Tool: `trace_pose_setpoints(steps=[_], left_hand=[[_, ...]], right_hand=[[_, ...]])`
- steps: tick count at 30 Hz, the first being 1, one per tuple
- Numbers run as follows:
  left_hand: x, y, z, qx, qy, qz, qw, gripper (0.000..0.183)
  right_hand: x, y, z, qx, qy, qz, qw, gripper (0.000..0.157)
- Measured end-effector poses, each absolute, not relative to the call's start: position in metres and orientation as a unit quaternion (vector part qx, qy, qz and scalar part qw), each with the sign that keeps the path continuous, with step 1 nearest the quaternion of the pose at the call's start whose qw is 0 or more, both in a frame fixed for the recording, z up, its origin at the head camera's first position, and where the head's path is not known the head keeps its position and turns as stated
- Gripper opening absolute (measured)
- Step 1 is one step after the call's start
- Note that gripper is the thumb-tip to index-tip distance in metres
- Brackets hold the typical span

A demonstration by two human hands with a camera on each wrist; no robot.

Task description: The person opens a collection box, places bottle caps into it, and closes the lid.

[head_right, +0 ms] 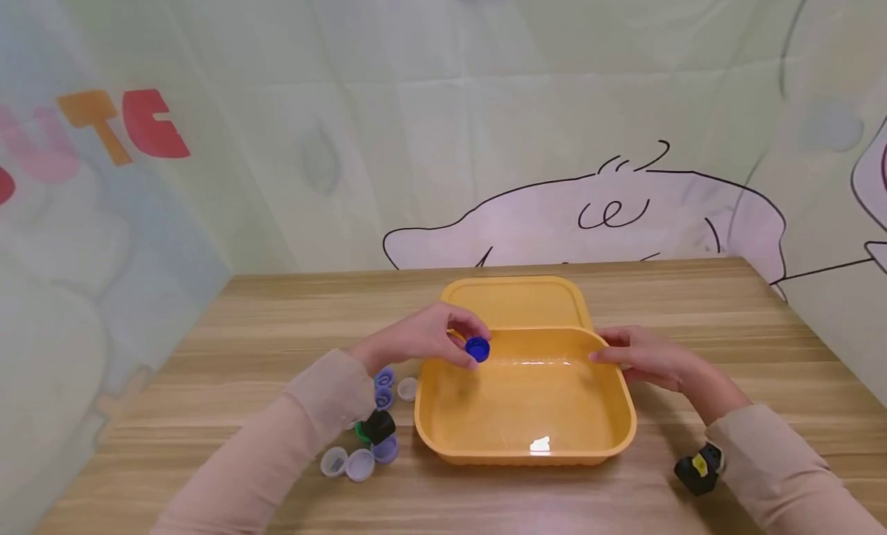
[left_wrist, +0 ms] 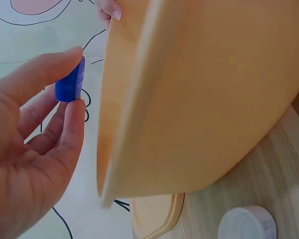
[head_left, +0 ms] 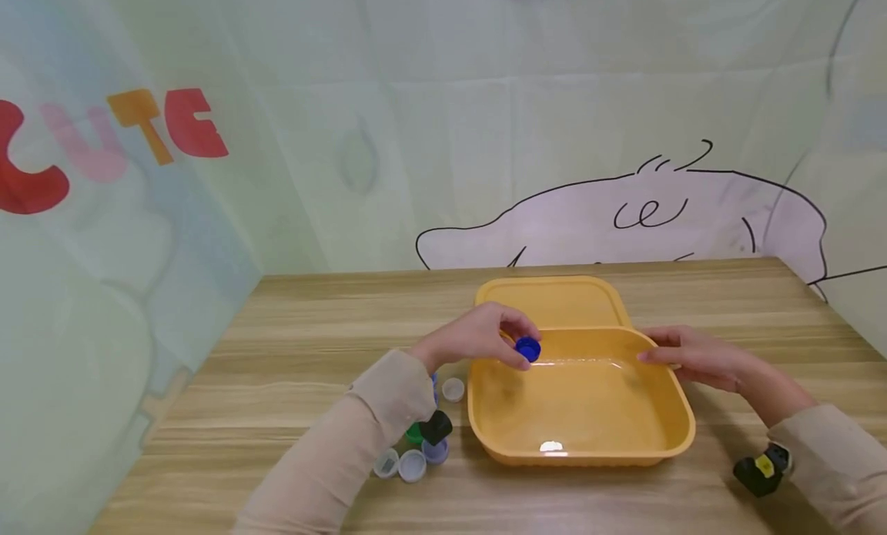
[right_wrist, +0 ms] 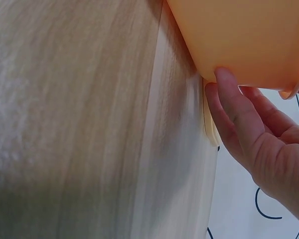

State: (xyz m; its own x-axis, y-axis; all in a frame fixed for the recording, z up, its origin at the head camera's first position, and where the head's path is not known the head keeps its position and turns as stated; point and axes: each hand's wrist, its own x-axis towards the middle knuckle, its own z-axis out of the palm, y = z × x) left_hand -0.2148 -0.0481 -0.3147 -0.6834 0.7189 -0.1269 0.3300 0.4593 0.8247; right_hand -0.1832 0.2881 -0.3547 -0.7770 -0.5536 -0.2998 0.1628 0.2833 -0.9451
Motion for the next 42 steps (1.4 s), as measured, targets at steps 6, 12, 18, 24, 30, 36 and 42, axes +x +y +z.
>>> trace_pose_setpoints(steps=[6, 12, 18, 24, 30, 36, 42], left_hand=[[-0.215, -0.039, -0.312, 0.329, 0.819, 0.404, 0.239, 0.034], [-0.216, -0.030, -0.310, 0.331, 0.824, 0.396, 0.234, 0.034], [-0.218, -0.021, -0.311, 0.333, 0.815, 0.411, 0.236, 0.032], [-0.220, -0.014, -0.308, 0.346, 0.805, 0.417, 0.242, 0.033], [-0.220, -0.006, -0.306, 0.357, 0.800, 0.415, 0.246, 0.032], [-0.219, 0.005, -0.311, 0.366, 0.790, 0.422, 0.253, 0.032], [-0.217, 0.020, -0.315, 0.382, 0.783, 0.419, 0.255, 0.032]], right_hand=[[-0.182, 0.288, -0.354, -0.130, 0.740, -0.584, 0.308, 0.062], [-0.181, 0.288, -0.353, -0.125, 0.742, -0.583, 0.306, 0.063], [-0.182, 0.289, -0.353, -0.128, 0.740, -0.584, 0.307, 0.062], [-0.182, 0.290, -0.352, -0.129, 0.740, -0.583, 0.308, 0.061], [-0.182, 0.290, -0.352, -0.127, 0.741, -0.584, 0.306, 0.062], [-0.182, 0.289, -0.353, -0.122, 0.745, -0.580, 0.307, 0.061], [-0.183, 0.290, -0.354, -0.120, 0.745, -0.579, 0.309, 0.060]])
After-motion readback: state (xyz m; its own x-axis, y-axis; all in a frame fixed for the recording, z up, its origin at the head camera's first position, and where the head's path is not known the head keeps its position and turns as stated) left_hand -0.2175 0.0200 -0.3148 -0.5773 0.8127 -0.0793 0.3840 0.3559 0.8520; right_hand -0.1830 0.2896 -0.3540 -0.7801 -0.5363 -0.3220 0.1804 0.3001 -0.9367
